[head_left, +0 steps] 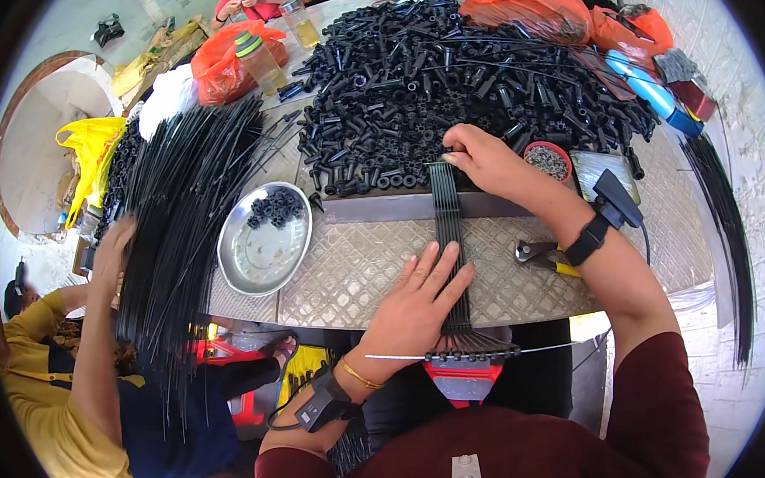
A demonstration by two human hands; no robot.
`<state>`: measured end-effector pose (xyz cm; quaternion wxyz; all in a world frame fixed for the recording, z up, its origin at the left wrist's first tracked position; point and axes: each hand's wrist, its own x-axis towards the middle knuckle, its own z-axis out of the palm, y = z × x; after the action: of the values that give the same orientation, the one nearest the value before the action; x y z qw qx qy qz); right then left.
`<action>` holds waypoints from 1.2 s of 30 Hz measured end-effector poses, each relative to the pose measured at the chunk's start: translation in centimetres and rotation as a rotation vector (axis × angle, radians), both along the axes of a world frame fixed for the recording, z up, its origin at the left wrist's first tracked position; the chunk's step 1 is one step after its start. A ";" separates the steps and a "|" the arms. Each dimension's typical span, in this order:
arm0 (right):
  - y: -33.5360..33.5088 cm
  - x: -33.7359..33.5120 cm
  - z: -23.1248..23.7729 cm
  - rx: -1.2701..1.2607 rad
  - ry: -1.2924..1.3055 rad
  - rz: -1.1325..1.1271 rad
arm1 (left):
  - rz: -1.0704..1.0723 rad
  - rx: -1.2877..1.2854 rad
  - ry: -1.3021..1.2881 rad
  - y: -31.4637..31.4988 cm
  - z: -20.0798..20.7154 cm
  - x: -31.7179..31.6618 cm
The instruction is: Manually assemble and secure plastic components onto long metal or plastic rods using pliers.
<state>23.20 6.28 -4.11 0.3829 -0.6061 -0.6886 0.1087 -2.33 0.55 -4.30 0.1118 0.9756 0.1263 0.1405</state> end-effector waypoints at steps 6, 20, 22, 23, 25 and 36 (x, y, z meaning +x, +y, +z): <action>0.0 0.0 0.3 0.113 -0.037 0.034 | 0.000 0.010 -0.010 0.1 -0.2 0.0; -1.8 1.3 1.1 0.118 -0.442 -0.022 | 0.000 -0.062 0.039 -0.1 1.2 0.1; -2.8 2.1 1.2 0.158 -0.396 -0.094 | -0.008 -0.051 0.052 -0.2 1.1 0.1; -3.3 3.0 1.7 0.157 -0.380 -0.122 | -0.006 -0.041 0.044 -0.1 1.0 0.1; -5.8 5.0 3.4 0.172 -0.403 -0.192 | 0.002 -0.036 0.023 -0.5 1.3 -0.3; -16.7 16.7 1.1 -0.314 -0.457 -0.411 | 0.016 -0.022 0.019 -1.0 1.8 -0.1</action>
<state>39.90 -10.41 -3.01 0.1347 -0.7923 -0.5950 -0.0048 -2.47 -0.49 -2.54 0.1202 0.9746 0.1368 0.1305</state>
